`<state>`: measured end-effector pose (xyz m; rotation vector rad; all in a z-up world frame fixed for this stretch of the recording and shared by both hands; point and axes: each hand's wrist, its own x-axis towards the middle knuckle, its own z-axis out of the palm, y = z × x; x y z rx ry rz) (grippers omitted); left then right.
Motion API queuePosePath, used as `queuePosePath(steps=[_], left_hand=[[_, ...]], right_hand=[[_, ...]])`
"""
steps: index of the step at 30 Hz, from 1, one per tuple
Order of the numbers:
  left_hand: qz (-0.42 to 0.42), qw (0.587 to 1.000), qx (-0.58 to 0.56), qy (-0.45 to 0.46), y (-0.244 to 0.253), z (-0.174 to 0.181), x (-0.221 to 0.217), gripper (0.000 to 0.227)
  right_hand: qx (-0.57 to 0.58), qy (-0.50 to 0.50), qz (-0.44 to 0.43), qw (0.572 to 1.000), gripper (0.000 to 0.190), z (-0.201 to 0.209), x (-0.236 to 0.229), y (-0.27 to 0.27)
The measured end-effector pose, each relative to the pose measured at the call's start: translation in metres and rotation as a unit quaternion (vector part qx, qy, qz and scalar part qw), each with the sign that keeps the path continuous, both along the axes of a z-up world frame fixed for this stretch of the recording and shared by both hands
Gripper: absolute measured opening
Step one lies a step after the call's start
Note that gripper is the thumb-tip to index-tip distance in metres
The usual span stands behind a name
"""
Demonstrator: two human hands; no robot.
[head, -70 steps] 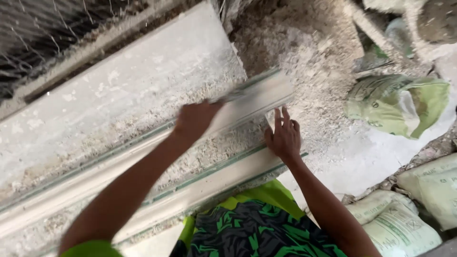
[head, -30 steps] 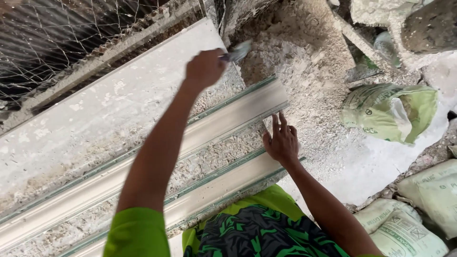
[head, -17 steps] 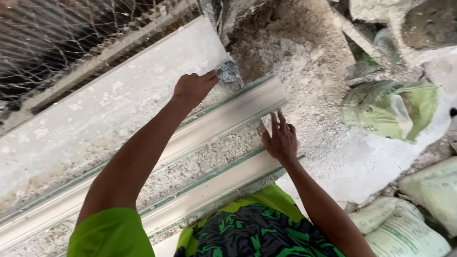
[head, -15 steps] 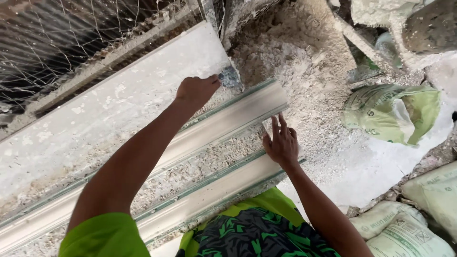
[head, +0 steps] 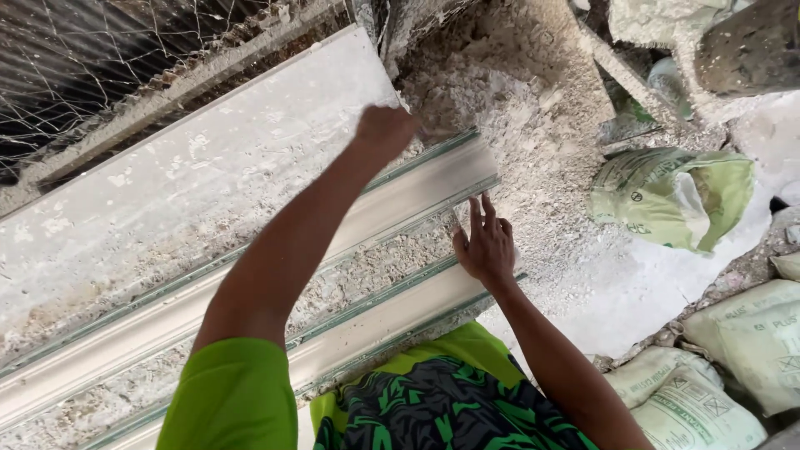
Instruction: Shaping and scraping the decorative edges of gypsum plaster crown molding on a workbench using a metal scraper tool.
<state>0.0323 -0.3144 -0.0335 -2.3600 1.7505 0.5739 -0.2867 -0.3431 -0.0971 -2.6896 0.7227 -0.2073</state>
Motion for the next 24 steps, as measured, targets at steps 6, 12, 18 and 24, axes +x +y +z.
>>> queuePosePath(steps=[6, 12, 18, 24], left_hand=[[0.032, 0.974, -0.071, -0.215, 0.021, 0.007, 0.049, 0.031], [0.308, 0.899, -0.288, 0.121, 0.156, 0.010, -0.092, 0.049], [0.548, 0.730, -0.389, 0.127, 0.306, -0.017, -0.287, 0.060], [0.566, 0.707, -0.408, 0.112, 0.373, 0.032, -0.313, 0.050]], right_hand=[[0.010, -0.002, -0.005, 1.000, 0.066, 0.007, 0.001, 0.001], [0.028, 0.071, -0.008, 0.997, 0.069, 0.012, 0.001, 0.000], [-0.057, -0.001, 0.048, 0.997, 0.071, -0.050, -0.007, -0.028], [-0.107, -0.105, 0.081, 0.985, 0.067, -0.085, -0.009, -0.058]])
